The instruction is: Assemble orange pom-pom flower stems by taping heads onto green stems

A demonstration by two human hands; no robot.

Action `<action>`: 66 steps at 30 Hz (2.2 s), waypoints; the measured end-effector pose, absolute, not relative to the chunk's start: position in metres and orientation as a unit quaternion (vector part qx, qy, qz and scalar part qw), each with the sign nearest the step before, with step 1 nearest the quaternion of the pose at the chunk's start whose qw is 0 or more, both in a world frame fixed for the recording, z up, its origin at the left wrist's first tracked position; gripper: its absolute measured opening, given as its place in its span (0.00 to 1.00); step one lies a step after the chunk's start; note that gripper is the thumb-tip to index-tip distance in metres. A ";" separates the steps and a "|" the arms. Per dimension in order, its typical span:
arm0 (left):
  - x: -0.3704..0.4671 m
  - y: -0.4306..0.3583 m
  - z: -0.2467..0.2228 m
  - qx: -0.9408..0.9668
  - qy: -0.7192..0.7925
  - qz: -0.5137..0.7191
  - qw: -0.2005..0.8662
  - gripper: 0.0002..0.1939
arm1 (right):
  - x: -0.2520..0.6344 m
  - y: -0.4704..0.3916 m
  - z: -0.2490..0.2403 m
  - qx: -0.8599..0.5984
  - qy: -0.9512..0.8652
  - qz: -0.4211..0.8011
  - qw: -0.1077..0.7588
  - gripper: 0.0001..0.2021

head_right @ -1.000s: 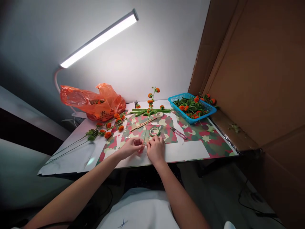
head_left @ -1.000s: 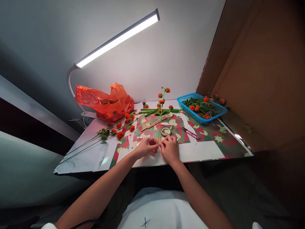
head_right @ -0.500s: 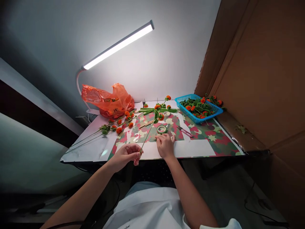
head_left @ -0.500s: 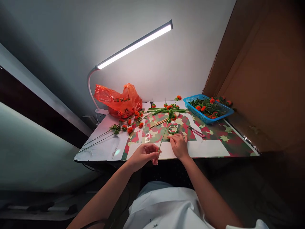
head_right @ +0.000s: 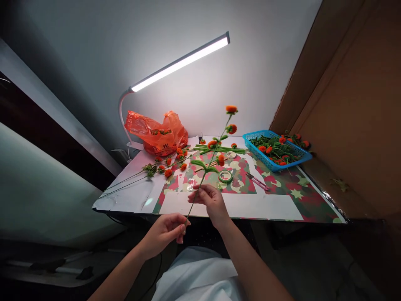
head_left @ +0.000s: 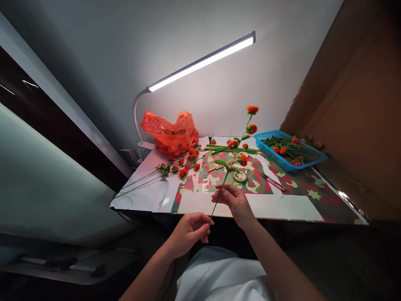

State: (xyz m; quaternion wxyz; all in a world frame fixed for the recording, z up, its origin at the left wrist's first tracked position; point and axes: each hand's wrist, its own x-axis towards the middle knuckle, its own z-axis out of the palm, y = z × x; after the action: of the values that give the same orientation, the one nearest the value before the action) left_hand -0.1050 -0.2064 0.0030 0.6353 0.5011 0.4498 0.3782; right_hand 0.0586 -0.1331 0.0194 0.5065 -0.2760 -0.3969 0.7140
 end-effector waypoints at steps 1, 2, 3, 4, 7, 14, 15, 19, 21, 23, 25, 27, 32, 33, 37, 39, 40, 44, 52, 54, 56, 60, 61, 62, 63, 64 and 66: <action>-0.110 -0.211 -0.002 0.504 0.456 0.375 0.630 0.12 | 0.053 -0.135 0.018 -0.275 -0.393 0.720 0.501 0.15; -0.116 -0.217 -0.007 0.508 0.462 0.368 0.627 0.11 | 0.047 -0.138 0.016 -0.275 -0.388 0.727 0.495 0.16; -0.122 -0.222 -0.012 0.513 0.469 0.359 0.623 0.11 | 0.040 -0.141 0.014 -0.278 -0.383 0.735 0.486 0.16; -0.128 -0.228 -0.018 0.518 0.481 0.353 0.613 0.11 | 0.033 -0.143 0.010 -0.282 -0.379 0.741 0.477 0.16; -0.148 -0.245 -0.037 0.548 0.537 0.344 0.541 0.12 | 0.010 -0.152 -0.004 -0.301 -0.366 0.754 0.454 0.17; -0.172 -0.281 -0.077 0.616 0.609 0.368 0.337 0.10 | -0.028 -0.174 -0.028 -0.322 -0.335 0.775 0.427 0.21; -0.171 -0.285 -0.079 0.619 0.611 0.371 0.326 0.10 | -0.029 -0.176 -0.029 -0.324 -0.336 0.775 0.425 0.21; -0.160 -0.292 -0.081 0.598 0.632 0.368 0.328 0.09 | -0.029 -0.181 -0.031 -0.325 -0.350 0.771 0.422 0.20; -0.154 -0.291 -0.079 0.569 0.660 0.363 0.329 0.10 | -0.028 -0.182 -0.031 -0.319 -0.356 0.769 0.425 0.19; -0.148 -0.290 -0.076 0.544 0.688 0.352 0.326 0.13 | -0.026 -0.183 -0.032 -0.316 -0.367 0.762 0.429 0.18; -0.144 -0.287 -0.073 0.535 0.704 0.336 0.323 0.13 | -0.024 -0.184 -0.032 -0.317 -0.381 0.752 0.434 0.17; -0.140 -0.284 -0.070 0.532 0.713 0.317 0.329 0.10 | -0.023 -0.186 -0.033 -0.319 -0.391 0.743 0.439 0.17; -0.133 -0.279 -0.058 0.514 0.709 0.295 0.382 0.10 | -0.018 -0.187 -0.032 -0.311 -0.401 0.745 0.433 0.16; -0.132 -0.279 -0.056 0.512 0.707 0.295 0.389 0.11 | -0.018 -0.186 -0.032 -0.308 -0.404 0.747 0.429 0.16; -0.129 -0.279 -0.053 0.516 0.710 0.274 0.393 0.10 | -0.015 -0.187 -0.032 -0.304 -0.412 0.747 0.425 0.15; -0.131 -0.278 -0.052 0.519 0.708 0.259 0.403 0.14 | -0.014 -0.188 -0.032 -0.311 -0.418 0.739 0.428 0.14; -0.133 -0.277 -0.050 0.521 0.705 0.256 0.408 0.19 | -0.013 -0.189 -0.032 -0.314 -0.425 0.732 0.431 0.13; -0.148 -0.267 -0.025 0.541 0.669 0.269 0.434 0.38 | -0.008 -0.191 -0.028 -0.317 -0.463 0.699 0.444 0.11; -0.152 -0.225 0.025 0.536 0.645 0.374 0.395 0.21 | -0.007 -0.185 -0.018 -0.287 -0.395 0.753 0.440 0.15; -0.143 -0.224 0.017 0.522 0.609 0.383 0.457 0.20 | -0.005 -0.181 -0.017 -0.290 -0.375 0.762 0.442 0.17; -0.133 -0.228 0.004 0.489 0.569 0.366 0.551 0.19 | -0.002 -0.177 -0.017 -0.310 -0.355 0.760 0.448 0.18; -0.117 -0.242 -0.021 0.382 0.547 0.340 0.662 0.24 | 0.003 -0.172 -0.019 -0.344 -0.326 0.752 0.458 0.20; -0.115 -0.244 -0.024 0.368 0.552 0.353 0.660 0.24 | 0.003 -0.171 -0.019 -0.346 -0.324 0.751 0.459 0.20; -0.114 -0.245 -0.027 0.360 0.556 0.369 0.652 0.24 | 0.003 -0.170 -0.019 -0.345 -0.326 0.750 0.460 0.20; -0.114 -0.246 -0.030 0.357 0.557 0.384 0.644 0.24 | 0.002 -0.170 -0.018 -0.343 -0.331 0.749 0.460 0.20; -0.115 -0.246 -0.032 0.352 0.557 0.397 0.639 0.24 | 0.001 -0.170 -0.017 -0.336 -0.340 0.748 0.460 0.20; -0.117 -0.245 -0.037 0.327 0.556 0.420 0.639 0.26 | -0.001 -0.169 -0.013 -0.314 -0.359 0.753 0.453 0.23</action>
State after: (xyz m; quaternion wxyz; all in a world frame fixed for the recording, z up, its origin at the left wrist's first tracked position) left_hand -0.1171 -0.2449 -0.0365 0.6387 0.3272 0.5558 0.4197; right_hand -0.0011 -0.1691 -0.0133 0.4526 -0.3145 -0.3589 0.7533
